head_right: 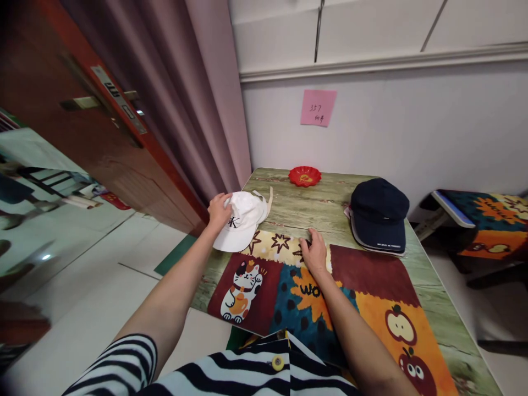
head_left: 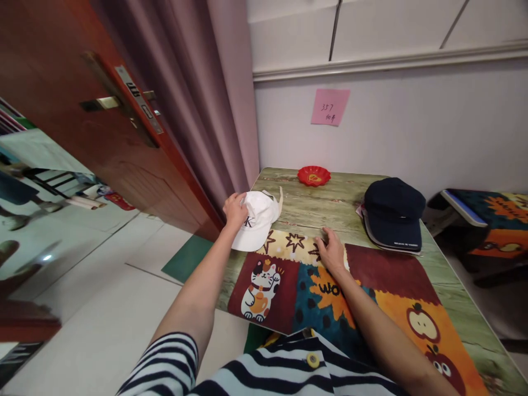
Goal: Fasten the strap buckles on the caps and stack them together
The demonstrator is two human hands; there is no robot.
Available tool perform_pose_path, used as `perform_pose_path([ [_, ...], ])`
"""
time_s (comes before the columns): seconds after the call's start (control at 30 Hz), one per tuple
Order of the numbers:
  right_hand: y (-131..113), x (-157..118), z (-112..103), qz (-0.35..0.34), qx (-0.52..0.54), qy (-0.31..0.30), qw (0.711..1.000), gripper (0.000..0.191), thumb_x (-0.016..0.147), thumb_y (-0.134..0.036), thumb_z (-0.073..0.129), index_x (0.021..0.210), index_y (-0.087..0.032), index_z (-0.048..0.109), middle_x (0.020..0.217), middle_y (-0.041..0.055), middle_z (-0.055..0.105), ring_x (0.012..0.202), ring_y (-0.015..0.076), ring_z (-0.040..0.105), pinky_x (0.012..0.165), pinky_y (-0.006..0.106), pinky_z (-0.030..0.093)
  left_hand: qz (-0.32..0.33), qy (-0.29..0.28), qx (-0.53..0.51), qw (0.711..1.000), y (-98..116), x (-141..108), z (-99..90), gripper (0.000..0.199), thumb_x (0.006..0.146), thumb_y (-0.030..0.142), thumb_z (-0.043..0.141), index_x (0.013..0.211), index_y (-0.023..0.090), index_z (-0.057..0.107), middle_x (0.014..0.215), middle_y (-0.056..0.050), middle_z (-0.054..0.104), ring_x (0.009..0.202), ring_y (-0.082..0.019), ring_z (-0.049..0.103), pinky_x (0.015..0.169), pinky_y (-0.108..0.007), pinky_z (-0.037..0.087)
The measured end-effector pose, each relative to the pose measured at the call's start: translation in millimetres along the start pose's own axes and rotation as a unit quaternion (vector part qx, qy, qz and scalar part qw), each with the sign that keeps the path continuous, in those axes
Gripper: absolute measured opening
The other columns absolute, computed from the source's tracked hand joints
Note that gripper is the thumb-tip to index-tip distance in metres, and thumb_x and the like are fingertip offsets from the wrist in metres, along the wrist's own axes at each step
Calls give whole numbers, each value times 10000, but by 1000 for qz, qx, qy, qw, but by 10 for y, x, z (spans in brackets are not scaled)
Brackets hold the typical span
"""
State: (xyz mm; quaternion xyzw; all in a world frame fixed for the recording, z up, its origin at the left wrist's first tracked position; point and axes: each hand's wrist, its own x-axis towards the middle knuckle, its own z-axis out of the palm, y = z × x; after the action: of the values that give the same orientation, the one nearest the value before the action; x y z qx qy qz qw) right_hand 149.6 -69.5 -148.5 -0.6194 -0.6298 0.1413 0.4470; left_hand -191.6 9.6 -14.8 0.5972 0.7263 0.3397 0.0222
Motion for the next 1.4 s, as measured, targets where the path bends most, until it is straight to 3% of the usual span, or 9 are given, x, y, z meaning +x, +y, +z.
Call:
perform_pose_path([
  [0.2, 21, -7, 10, -13, -11, 1, 1000, 471, 900, -408, 505, 1265, -125, 598, 1270, 190, 653, 1200, 313, 582, 1061, 493, 449, 31, 54, 39, 997, 3, -28, -27, 192, 861, 247, 576, 944, 206, 744, 1246, -116, 688, 1209, -312, 551, 1062, -470, 337],
  [0.43, 7, -5, 12, -7, -17, -9, 1000, 471, 891, -397, 508, 1274, -138, 596, 1275, 187, 652, 1197, 318, 590, 1051, 498, 458, 22, 36, 48, 998, 69, -77, -108, 106, 832, 229, 590, 839, 211, 694, 1094, -101, 732, 1124, -307, 580, 1012, -457, 342],
  [0.77, -262, 13, -130, 44, 136, 18, 990, 506, 885, -511, 582, 1247, -160, 631, 1306, 180, 651, 1215, 319, 601, 1075, 524, 448, 127, 63, -74, 987, 766, -99, -620, 51, 806, 186, 625, 761, 199, 644, 1120, -58, 718, 1125, -253, 609, 1053, -422, 397],
  [0.87, -543, 180, -258, 119, 330, -29, 936, 602, 841, -586, 661, 1291, -191, 600, 1371, 172, 630, 1219, 306, 623, 1066, 504, 471, 174, 52, -157, 971, 1026, -223, -732, 38, 811, 188, 627, 784, 187, 654, 1119, -62, 705, 1116, -226, 626, 1052, -390, 433],
  [1.0, -890, 504, -490, 194, 562, -199, 779, 709, 870, -788, 461, 1278, -228, 612, 1350, 134, 664, 1210, 305, 652, 1033, 504, 508, 149, -7, -248, 957, 1309, -479, -684, 50, 823, 217, 631, 794, 187, 659, 1161, -64, 696, 1132, -235, 637, 1071, -422, 444],
  [1.07, -974, 603, -591, 187, 615, -240, 728, 745, 873, -815, 399, 1254, -219, 631, 1302, 126, 698, 1224, 318, 643, 1034, 522, 507, 125, -47, -295, 946, 1375, -615, -569, 69, 819, 246, 650, 782, 188, 660, 1157, -68, 702, 1134, -251, 639, 1082, -444, 436],
  [1.17, -997, 609, -700, 175, 651, -228, 702, 659, 884, -743, 466, 1250, -224, 640, 1256, 105, 728, 1275, 325, 610, 1081, 541, 471, 78, -113, -378, 915, 1340, -777, -333, 151, 789, 329, 715, 779, 185, 671, 1167, -81, 708, 1146, -274, 633, 1071, -445, 443],
  [1.27, -974, 529, -785, 186, 670, -215, 686, 662, 892, -737, 453, 1261, -223, 647, 1244, 99, 732, 1311, 340, 580, 1113, 570, 436, -60, -164, -467, 867, 1179, -881, -93, 367, 792, 525, 715, 972, 206, 688, 1242, -97, 684, 1174, -282, 624, 971, -424, 507],
  [1.4, -980, 473, -865, 192, 688, -184, 676, 682, 887, -774, 408, 1268, -268, 660, 1250, 63, 728, 1320, 345, 568, 1112, 563, 450, -238, -357, -526, 735, 1003, -1021, 166, 767, 785, 867, 448, 1096, 197, 656, 1150, -166, 708, 1105, -351, 667, 819, -491, 561],
])
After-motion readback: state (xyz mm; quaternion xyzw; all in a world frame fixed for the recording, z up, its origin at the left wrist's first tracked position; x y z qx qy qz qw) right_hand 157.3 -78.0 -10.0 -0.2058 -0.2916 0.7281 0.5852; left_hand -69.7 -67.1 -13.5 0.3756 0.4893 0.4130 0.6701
